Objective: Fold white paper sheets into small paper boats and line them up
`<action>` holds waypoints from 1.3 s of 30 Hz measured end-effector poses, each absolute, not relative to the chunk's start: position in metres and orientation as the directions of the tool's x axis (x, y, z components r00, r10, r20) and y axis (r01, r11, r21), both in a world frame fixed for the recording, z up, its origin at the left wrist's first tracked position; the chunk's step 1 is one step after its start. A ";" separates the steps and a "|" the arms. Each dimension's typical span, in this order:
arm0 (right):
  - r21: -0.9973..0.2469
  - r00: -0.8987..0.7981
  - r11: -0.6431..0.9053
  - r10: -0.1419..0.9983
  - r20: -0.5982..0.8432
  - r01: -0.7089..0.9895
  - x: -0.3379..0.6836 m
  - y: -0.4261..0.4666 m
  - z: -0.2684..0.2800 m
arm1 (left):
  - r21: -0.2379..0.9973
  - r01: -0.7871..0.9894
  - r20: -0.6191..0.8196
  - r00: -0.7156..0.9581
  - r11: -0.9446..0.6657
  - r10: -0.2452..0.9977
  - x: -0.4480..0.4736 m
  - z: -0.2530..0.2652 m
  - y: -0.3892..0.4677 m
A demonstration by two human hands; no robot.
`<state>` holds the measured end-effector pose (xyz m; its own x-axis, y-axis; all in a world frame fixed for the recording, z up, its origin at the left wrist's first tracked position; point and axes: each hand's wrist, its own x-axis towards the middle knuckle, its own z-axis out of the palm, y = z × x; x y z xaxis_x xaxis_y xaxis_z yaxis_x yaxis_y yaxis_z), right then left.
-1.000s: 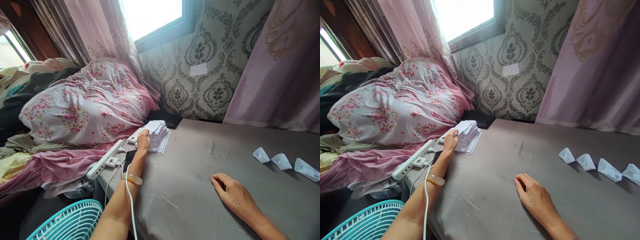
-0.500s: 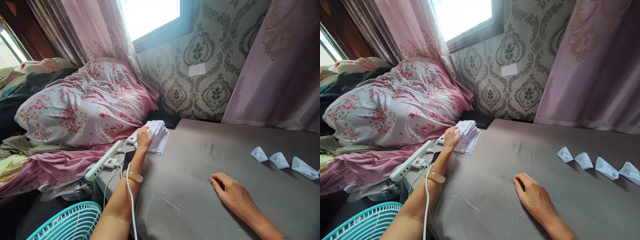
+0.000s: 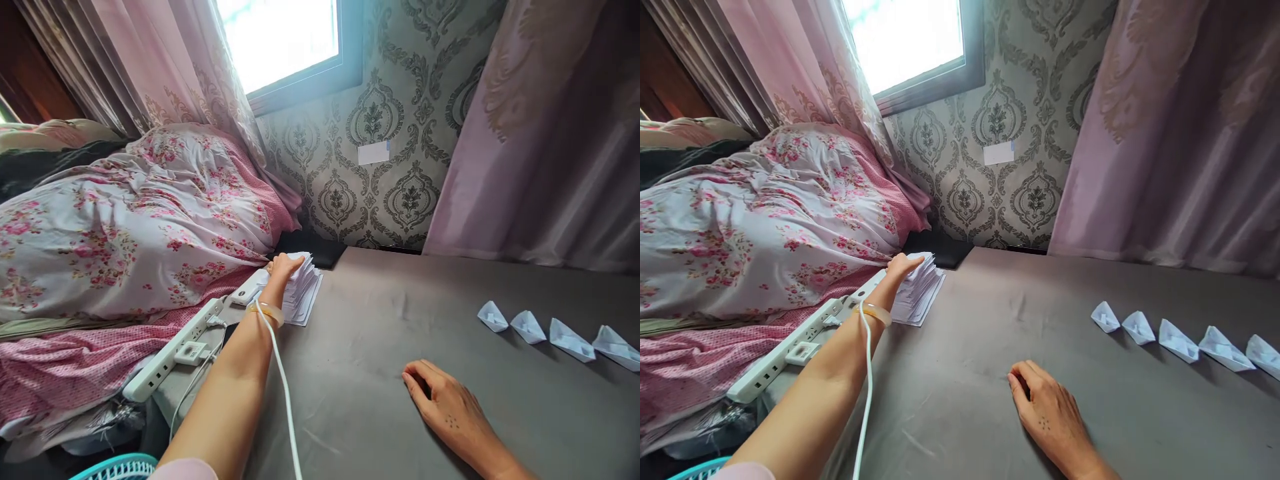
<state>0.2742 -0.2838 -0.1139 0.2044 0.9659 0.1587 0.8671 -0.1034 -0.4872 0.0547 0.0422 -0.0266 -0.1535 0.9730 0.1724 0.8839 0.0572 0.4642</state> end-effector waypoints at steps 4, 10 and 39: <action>-0.484 0.202 -0.096 0.965 0.170 0.870 0.275 -0.285 -0.115 | 0.464 0.880 0.152 -0.196 0.105 0.969 0.060 -0.028 0.046; -0.481 0.205 -0.086 0.958 0.201 0.872 0.275 -0.284 -0.117 | 0.465 0.876 0.160 -0.227 0.129 0.961 0.058 -0.032 0.045; -0.481 0.199 -0.050 0.944 0.265 0.875 0.275 -0.287 -0.117 | 0.426 0.904 0.277 -0.168 0.036 0.946 0.048 -0.020 0.041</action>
